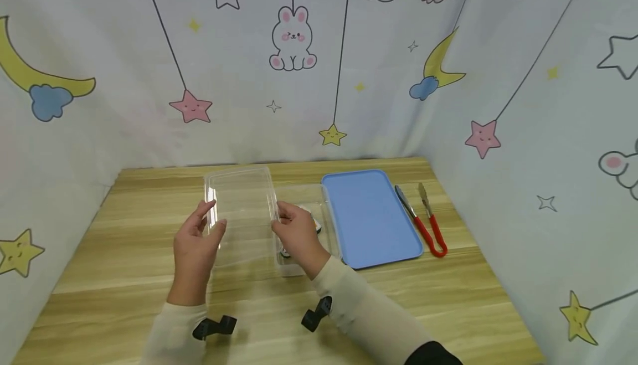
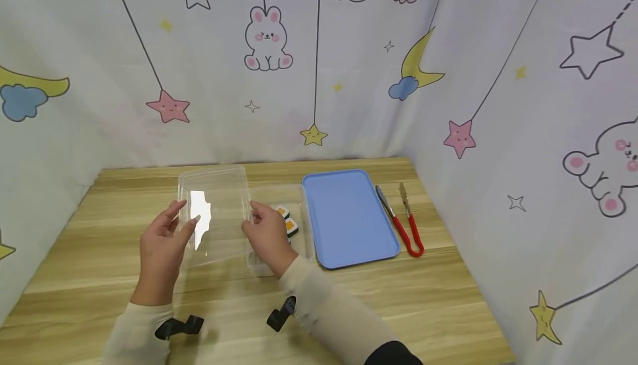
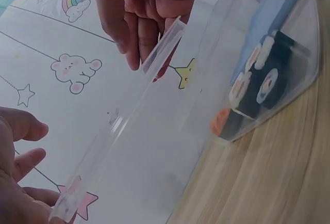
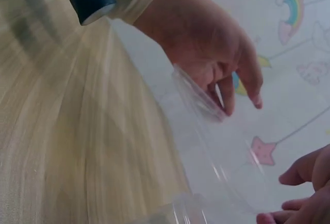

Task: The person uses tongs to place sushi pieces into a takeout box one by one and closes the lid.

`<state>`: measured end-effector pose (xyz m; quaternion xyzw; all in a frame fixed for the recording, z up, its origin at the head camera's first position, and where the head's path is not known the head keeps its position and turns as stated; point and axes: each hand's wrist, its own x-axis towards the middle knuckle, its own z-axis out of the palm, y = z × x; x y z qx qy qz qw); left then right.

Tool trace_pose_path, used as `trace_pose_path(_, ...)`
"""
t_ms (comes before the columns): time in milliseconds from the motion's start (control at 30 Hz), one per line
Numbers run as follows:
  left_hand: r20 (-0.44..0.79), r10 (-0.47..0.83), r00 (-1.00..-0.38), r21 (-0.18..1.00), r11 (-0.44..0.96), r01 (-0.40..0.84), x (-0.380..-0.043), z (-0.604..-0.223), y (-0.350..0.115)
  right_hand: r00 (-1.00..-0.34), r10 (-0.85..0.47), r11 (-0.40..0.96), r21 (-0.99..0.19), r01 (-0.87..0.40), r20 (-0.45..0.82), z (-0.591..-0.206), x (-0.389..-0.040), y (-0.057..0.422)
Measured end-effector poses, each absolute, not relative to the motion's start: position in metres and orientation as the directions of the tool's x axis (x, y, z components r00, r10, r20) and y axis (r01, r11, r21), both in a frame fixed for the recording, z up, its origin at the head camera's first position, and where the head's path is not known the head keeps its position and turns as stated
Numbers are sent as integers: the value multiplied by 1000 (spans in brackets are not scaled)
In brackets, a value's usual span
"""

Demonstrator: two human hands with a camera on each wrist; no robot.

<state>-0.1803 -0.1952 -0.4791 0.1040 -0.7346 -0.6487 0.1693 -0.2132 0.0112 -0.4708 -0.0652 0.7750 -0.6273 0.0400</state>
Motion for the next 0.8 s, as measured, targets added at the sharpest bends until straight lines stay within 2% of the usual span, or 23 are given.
trace_pose_path(300,116,-349,-930,993,41,109,-178,-477,-173,-1000,-7,111,-994,-10,9,-476,-225,22)
trace_pose_path(500,142,-325,-935,988,-6,152,-180,-479,-161,-997,-8,-35,-997,76,-76,-476,-231,34)
trace_pose_path(667,113,-309,-944,992,-15,124,-182,-481,-158,-997,-17,-123,-989,78,-76,-475,-234,45)
trace_pose_path(800,45,-297,-954,997,-39,60,-185,-482,-160,-998,-6,-163,-985,58,-58,-477,-238,53)
